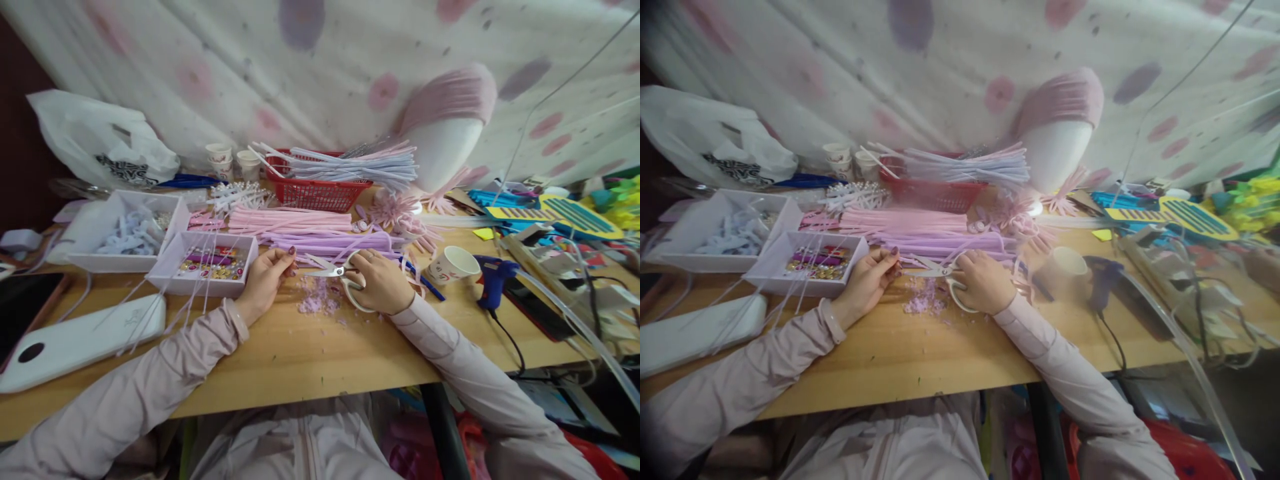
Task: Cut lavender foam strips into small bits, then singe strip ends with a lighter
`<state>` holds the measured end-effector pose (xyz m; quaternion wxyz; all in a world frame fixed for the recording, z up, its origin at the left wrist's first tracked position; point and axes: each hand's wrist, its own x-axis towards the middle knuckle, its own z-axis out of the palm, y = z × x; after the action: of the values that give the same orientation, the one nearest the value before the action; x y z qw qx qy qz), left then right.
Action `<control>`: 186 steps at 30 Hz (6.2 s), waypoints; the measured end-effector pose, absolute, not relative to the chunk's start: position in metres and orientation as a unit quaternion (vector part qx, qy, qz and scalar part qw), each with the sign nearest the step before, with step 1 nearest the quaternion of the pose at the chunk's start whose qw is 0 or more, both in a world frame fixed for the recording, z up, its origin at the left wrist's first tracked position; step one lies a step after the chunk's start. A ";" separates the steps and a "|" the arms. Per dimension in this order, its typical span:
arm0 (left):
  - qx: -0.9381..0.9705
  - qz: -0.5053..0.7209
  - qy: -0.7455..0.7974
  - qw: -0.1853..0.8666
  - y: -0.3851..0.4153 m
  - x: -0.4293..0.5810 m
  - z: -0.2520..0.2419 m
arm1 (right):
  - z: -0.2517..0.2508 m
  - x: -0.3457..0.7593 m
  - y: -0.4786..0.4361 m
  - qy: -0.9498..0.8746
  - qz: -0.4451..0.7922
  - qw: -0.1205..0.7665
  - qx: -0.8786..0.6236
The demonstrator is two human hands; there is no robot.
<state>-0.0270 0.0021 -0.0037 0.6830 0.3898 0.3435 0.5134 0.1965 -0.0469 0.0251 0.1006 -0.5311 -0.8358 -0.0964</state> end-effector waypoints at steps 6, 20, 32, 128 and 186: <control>0.390 0.512 0.342 0.685 0.001 -0.027 -0.001 | 0.024 0.194 -0.051 -0.818 -0.083 0.092 -0.562; 0.364 0.505 0.334 0.708 0.004 -0.029 -0.003 | 0.020 0.194 -0.048 -0.826 -0.097 0.102 -0.546; 0.380 0.479 0.320 0.724 0.006 -0.030 -0.003 | 0.021 0.192 -0.051 -0.807 -0.100 0.077 -0.577; 0.508 0.424 0.325 0.675 -0.006 -0.029 0.001 | 0.022 0.187 -0.057 -0.792 -0.164 0.072 -0.584; 0.557 0.501 0.316 0.582 -0.015 -0.027 0.000 | 0.023 0.190 -0.058 -0.811 -0.058 0.144 -0.564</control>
<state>-0.0274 -0.0151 0.0000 0.5821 0.5567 0.3159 0.5015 0.1896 -0.0579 0.0233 0.1438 -0.5635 -0.8114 -0.0577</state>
